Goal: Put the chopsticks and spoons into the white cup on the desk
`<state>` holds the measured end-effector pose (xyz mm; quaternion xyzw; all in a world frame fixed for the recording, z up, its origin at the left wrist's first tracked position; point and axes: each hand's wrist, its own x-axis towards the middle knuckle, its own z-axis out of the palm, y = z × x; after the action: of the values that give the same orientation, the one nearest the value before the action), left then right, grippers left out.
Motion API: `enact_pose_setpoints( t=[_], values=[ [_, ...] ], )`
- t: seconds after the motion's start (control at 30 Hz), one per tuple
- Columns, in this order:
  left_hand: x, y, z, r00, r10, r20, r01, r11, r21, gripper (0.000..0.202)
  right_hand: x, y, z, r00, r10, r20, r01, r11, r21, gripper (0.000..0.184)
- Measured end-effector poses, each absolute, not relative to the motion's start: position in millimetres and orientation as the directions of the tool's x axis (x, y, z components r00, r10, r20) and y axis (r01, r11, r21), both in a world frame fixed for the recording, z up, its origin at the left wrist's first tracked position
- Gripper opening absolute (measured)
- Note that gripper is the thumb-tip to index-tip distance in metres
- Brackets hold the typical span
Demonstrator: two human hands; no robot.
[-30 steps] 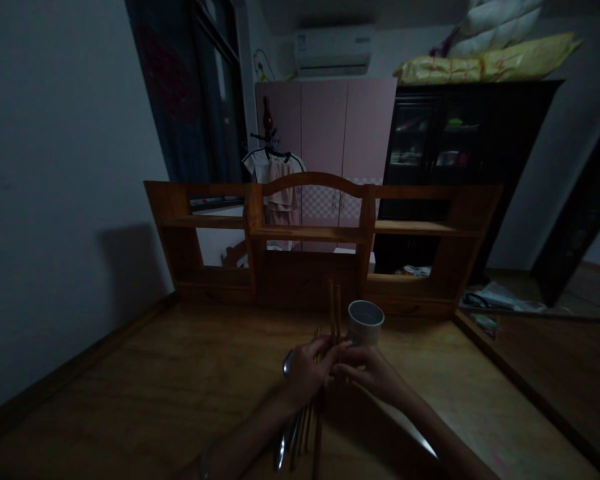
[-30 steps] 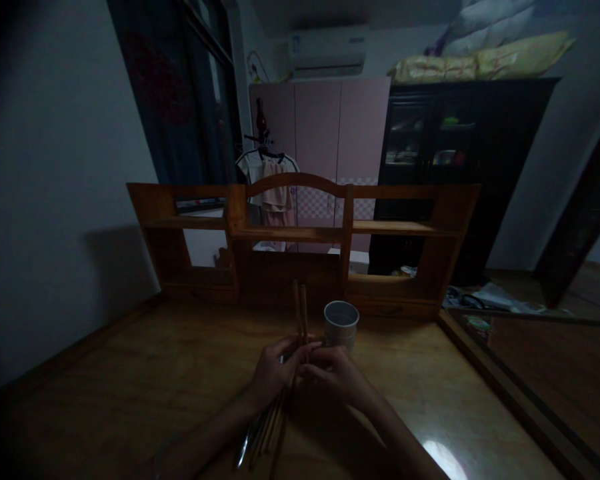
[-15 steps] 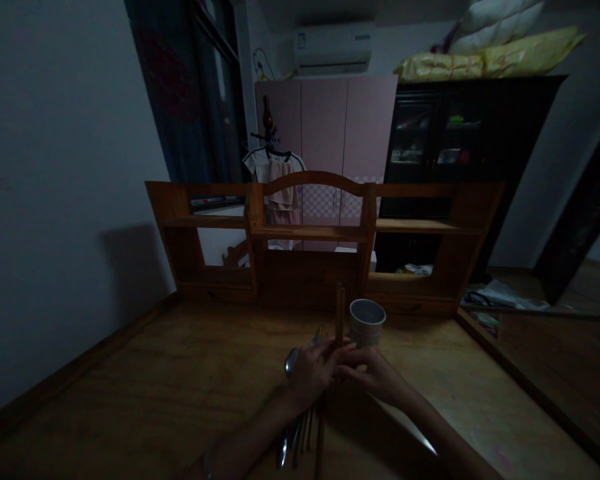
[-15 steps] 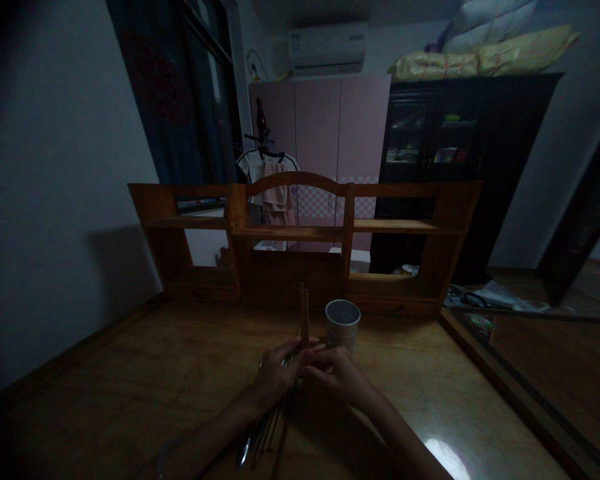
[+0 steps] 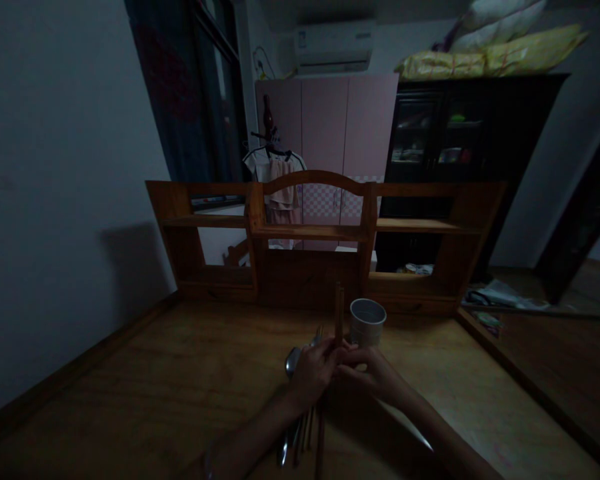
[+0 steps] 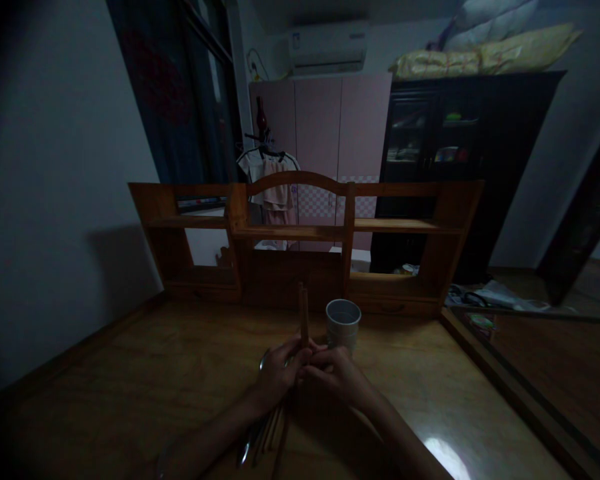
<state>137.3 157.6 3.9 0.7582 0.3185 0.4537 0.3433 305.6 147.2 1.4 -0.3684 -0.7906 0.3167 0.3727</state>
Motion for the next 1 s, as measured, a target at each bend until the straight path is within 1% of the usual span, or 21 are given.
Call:
enact_pose_setpoints(
  t=[0.17,0.3,0.57,0.73,0.87,1.0],
  values=[
    [137,159,2,0.381,0.812,0.442,0.202,-0.540,0.817,0.025,306,149,-2,-0.462,0.810,0.361,0.334,0.536,-0.775,0.029],
    [136,161,-1,0.373,0.830,0.415,0.232,-0.517,0.824,0.027,306,150,-5,-0.449,0.819,0.359,0.368,0.535,-0.760,0.027],
    [138,157,3,0.368,0.804,0.467,0.190,-0.557,0.809,0.026,304,149,-3,-0.452,0.824,0.343,0.352,0.518,-0.780,0.030],
    [138,160,0,0.354,0.822,0.445,0.189,-0.529,0.827,0.026,304,151,-9,-0.414,0.852,0.322,0.397,0.487,-0.778,0.035],
    [138,162,-3,0.336,0.839,0.428,0.208,-0.510,0.835,0.027,305,151,-9,-0.426,0.845,0.323,0.391,0.494,-0.777,0.034],
    [139,162,-4,0.349,0.839,0.417,0.183,-0.498,0.848,0.027,304,150,-8,-0.414,0.851,0.323,0.387,0.486,-0.784,0.034]
  ],
)
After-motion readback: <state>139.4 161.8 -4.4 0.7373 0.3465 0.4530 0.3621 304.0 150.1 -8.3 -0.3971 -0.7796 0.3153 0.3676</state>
